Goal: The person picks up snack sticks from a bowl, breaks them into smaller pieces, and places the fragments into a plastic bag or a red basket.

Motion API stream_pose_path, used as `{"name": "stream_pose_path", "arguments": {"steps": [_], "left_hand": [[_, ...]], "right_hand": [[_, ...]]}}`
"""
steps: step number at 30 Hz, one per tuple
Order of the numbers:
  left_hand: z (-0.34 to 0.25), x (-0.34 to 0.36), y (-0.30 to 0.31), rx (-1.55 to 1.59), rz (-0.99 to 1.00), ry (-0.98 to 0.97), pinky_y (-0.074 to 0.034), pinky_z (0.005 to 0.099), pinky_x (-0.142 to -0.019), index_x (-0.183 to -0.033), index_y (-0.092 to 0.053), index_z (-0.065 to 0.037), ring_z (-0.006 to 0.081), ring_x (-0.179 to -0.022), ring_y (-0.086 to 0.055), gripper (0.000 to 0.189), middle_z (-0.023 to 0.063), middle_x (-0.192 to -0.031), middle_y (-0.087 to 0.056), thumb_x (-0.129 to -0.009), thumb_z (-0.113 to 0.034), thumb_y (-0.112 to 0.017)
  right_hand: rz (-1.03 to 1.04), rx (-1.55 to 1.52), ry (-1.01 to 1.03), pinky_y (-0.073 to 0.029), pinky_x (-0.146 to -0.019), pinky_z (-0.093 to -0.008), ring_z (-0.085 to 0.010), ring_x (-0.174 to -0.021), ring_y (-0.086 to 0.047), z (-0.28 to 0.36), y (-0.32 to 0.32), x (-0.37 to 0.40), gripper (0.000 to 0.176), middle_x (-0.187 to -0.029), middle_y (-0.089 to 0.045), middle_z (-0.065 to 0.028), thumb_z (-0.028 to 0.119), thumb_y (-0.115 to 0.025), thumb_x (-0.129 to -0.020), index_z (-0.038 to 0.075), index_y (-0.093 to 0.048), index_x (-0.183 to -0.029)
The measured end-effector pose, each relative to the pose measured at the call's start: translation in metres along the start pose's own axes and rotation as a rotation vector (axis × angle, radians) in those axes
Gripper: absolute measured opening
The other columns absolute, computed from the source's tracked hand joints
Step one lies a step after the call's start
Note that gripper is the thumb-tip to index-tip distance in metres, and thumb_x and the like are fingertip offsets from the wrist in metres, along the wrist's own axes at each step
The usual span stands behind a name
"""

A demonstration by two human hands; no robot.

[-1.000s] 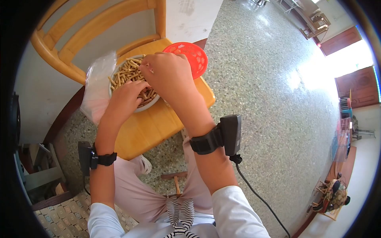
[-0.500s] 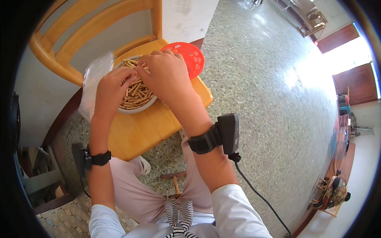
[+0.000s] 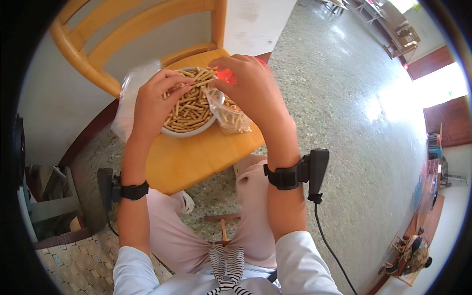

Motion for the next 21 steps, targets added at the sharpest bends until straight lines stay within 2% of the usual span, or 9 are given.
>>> {"name": "stream_pose_path", "arguments": {"steps": [1, 2, 3, 5, 8, 10, 13, 19, 21], "left_hand": [[-0.004, -0.001, 0.004, 0.109, -0.032, -0.016, -0.044, 0.0245, -0.065, -0.107, -0.073, -0.008, 0.0089, -0.077, -0.059, 0.021, -0.0005, -0.095, -0.068, -0.087, -0.011, -0.075], [-0.007, -0.001, 0.006, 0.098, -0.033, -0.013, -0.044, 0.0245, -0.065, -0.107, -0.073, -0.008, 0.0089, -0.077, -0.059, 0.021, -0.0005, -0.095, -0.068, -0.087, -0.011, -0.075], [-0.009, 0.000, 0.009, 0.129, -0.066, 0.014, -0.043, 0.0235, -0.064, -0.107, -0.072, -0.008, 0.0077, -0.077, -0.059, 0.022, -0.0010, -0.095, -0.069, -0.085, -0.011, -0.077], [-0.013, 0.000, 0.011, 0.157, -0.094, 0.027, -0.041, 0.0225, -0.062, -0.107, -0.071, -0.009, 0.0065, -0.077, -0.058, 0.025, -0.0015, -0.094, -0.070, -0.084, -0.011, -0.079], [-0.019, 0.005, 0.016, 0.239, -0.210, -0.009, -0.042, 0.0227, -0.061, -0.103, -0.069, -0.010, 0.0073, -0.076, -0.059, 0.027, -0.0017, -0.094, -0.070, -0.080, -0.010, -0.082], [-0.031, 0.008, 0.016, 0.093, -0.207, -0.127, -0.051, 0.0289, -0.068, -0.096, -0.068, -0.007, 0.0154, -0.077, -0.064, 0.019, 0.0009, -0.092, -0.070, -0.082, -0.011, -0.080], [-0.043, 0.012, 0.017, 0.104, -0.278, -0.256, -0.052, 0.0291, -0.068, -0.095, -0.068, -0.007, 0.0163, -0.076, -0.064, 0.017, 0.0024, -0.092, -0.071, -0.082, -0.009, -0.079], [-0.051, 0.014, 0.024, 0.119, -0.317, -0.308, -0.052, 0.0287, -0.067, -0.096, -0.070, -0.006, 0.0168, -0.075, -0.064, 0.016, 0.0047, -0.092, -0.071, -0.082, -0.007, -0.079], [-0.051, 0.014, 0.026, 0.125, -0.336, -0.249, -0.051, 0.0279, -0.066, -0.096, -0.071, -0.007, 0.0162, -0.076, -0.065, 0.015, 0.0045, -0.092, -0.071, -0.083, -0.008, -0.078]], "right_hand": [[0.007, 0.027, 0.077, -0.053, -0.084, -0.0417, -0.0304, -0.095, -0.067, 0.003, -0.005, 0.000, 0.030, -0.103, -0.072, -0.0128, 0.022, -0.073, -0.085, 0.009, -0.072, -0.112], [0.011, 0.056, 0.153, -0.053, -0.083, -0.0416, -0.0303, -0.094, -0.068, 0.006, -0.010, 0.001, 0.029, -0.102, -0.073, -0.0130, 0.021, -0.072, -0.086, 0.009, -0.072, -0.112], [0.007, 0.046, 0.154, -0.053, -0.083, -0.0416, -0.0303, -0.094, -0.068, 0.007, -0.012, 0.000, 0.029, -0.102, -0.073, -0.0130, 0.021, -0.072, -0.086, 0.009, -0.072, -0.112], [0.134, -0.097, 0.108, -0.054, -0.079, -0.0405, -0.0307, -0.089, -0.069, 0.007, -0.018, -0.001, 0.028, -0.098, -0.073, -0.0134, 0.019, -0.069, -0.089, 0.008, -0.071, -0.114], [0.161, -0.116, 0.136, -0.054, -0.076, -0.0401, -0.0328, -0.086, -0.069, 0.015, -0.021, -0.001, 0.027, -0.094, -0.073, -0.0148, 0.017, -0.066, -0.091, 0.008, -0.071, -0.115], [0.149, -0.093, 0.180, -0.054, -0.075, -0.0403, -0.0338, -0.085, -0.069, 0.023, -0.022, -0.004, 0.026, -0.093, -0.073, -0.0152, 0.016, -0.065, -0.091, 0.008, -0.071, -0.115], [0.105, -0.054, 0.241, -0.053, -0.073, -0.0409, -0.0350, -0.082, -0.067, 0.028, -0.022, -0.003, 0.025, -0.091, -0.072, -0.0153, 0.015, -0.064, -0.091, 0.008, -0.071, -0.115], [0.040, 0.006, 0.328, -0.051, -0.067, -0.0415, -0.0331, -0.074, -0.066, 0.035, -0.017, -0.002, 0.023, -0.084, -0.071, -0.0121, 0.014, -0.064, -0.091, 0.010, -0.071, -0.113], [0.010, 0.044, 0.345, -0.051, -0.066, -0.0412, -0.0321, -0.072, -0.066, 0.032, -0.015, -0.003, 0.022, -0.083, -0.071, -0.0112, 0.015, -0.065, -0.091, 0.010, -0.072, -0.111]]}}
Point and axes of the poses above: each hand's wrist, its own x-axis away from the middle knuckle, its own y-axis out of the back of the hand, z = x × y, the point moved 6 cm from there along -x, towards the middle knuckle
